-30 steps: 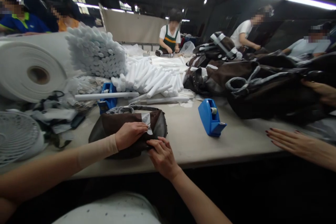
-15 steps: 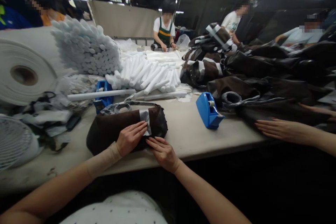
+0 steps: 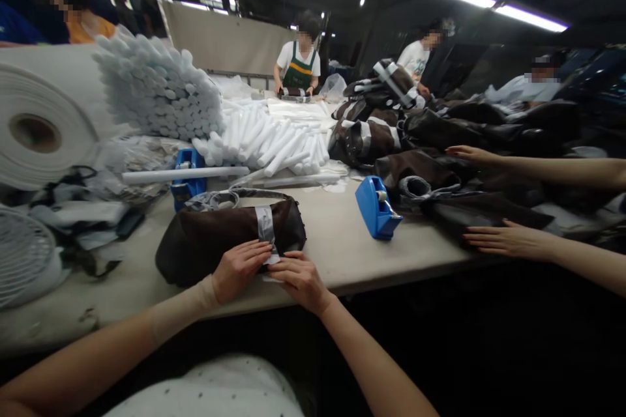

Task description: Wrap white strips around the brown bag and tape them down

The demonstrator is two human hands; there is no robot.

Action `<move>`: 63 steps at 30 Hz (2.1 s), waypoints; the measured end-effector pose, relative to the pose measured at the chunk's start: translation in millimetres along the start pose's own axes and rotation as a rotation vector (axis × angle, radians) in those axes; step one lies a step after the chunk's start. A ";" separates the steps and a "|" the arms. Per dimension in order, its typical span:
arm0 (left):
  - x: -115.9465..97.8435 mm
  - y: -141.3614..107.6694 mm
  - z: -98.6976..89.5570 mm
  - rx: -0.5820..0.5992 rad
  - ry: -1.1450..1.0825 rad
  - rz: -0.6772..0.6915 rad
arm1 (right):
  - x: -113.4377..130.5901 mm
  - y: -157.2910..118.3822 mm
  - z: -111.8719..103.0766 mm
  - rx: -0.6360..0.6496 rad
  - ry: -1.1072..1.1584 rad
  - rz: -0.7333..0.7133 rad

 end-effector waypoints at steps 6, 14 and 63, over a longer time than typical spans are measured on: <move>4.7 -1.8 3.5 -0.037 -0.132 -0.081 | 5.4 29.8 -10.4 0.068 0.015 -0.133; 45.2 -1.3 -10.8 -0.262 -0.908 -0.919 | -55.3 44.3 2.0 -0.036 0.251 0.421; -0.1 -17.2 9.8 0.117 0.259 0.058 | -104.0 65.3 -9.6 -0.014 0.063 0.483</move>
Point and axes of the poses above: each hand's wrist, its own y-axis towards the middle knuckle, its own z-axis out of the palm, x = y × z, the point moved 5 cm from there along y, towards the middle knuckle, and after that the axes turned 8 degrees about -z, right-handed, at the moved point
